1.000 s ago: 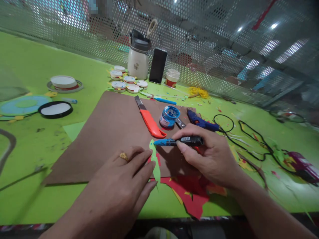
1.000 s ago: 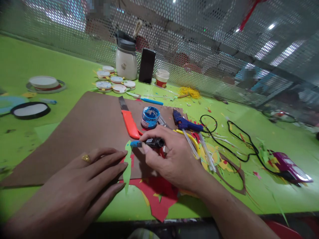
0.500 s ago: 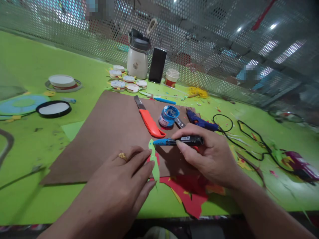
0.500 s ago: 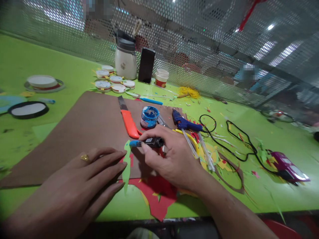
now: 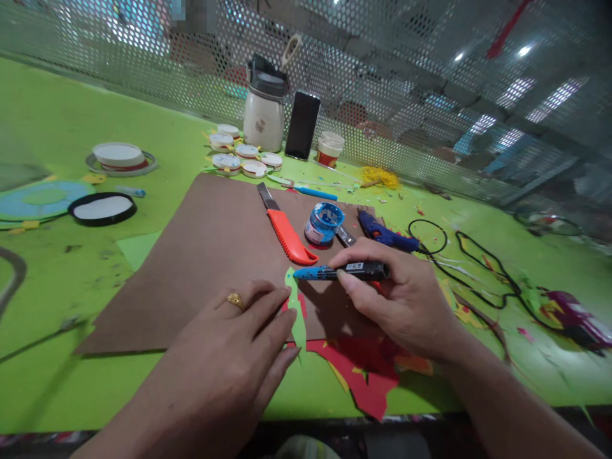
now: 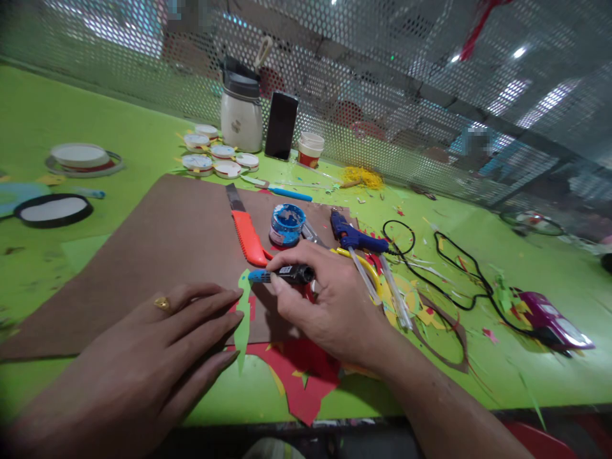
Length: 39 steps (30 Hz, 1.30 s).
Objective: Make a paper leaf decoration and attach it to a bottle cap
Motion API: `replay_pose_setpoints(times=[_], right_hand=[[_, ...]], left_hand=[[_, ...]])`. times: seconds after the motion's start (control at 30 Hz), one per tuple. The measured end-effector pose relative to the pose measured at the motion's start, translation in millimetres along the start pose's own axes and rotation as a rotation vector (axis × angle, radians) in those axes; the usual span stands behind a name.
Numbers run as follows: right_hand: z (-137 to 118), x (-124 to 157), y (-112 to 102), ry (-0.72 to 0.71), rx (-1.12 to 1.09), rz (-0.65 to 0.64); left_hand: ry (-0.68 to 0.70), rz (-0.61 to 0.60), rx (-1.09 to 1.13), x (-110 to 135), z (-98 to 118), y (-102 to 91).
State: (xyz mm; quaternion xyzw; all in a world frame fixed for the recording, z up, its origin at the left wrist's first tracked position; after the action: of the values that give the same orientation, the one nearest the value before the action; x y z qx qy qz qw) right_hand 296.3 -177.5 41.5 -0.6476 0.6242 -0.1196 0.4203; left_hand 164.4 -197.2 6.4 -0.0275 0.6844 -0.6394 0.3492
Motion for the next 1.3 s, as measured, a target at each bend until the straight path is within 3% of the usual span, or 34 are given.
replay_pose_setpoints(times=[0.4,0.67,0.73,0.93,1.07,1.3], right_hand=[[4,5,-23,0.084,-0.097,0.189],[22,8,-50,0.073,-0.361,0.494],[24,5,-49,0.071,-0.375,0.483],[15,-1,-29,0.087,-0.304,0.268],[19,-2,-37,0.082,-0.401,0.363],[49,-11,-54,0.066,-0.610,0.578]], left_hand=[[-0.022,-0.030,0.013,-1,0,-3.6],[-0.011,0.020,0.022,-2,3,-12.4],[-0.011,0.018,0.030,-1,3,-13.2],[-0.016,-0.014,0.022,-1,3,-12.0],[0.028,0.004,0.007,-1,5,-13.7],[0.024,-0.029,-0.009,0,4,-11.6]])
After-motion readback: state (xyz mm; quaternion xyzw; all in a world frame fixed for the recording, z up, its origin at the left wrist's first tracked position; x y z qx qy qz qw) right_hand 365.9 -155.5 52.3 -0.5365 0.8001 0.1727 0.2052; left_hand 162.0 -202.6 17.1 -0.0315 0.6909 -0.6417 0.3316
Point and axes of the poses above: each hand's wrist, its own x-axis away from the middle knuckle, its own y-axis out of the palm, z = x × y, the point moved 9 cm from there along -x, towards the middle knuckle, and after that the axes turned 2 degrees about -z, right-handed, at the moved point
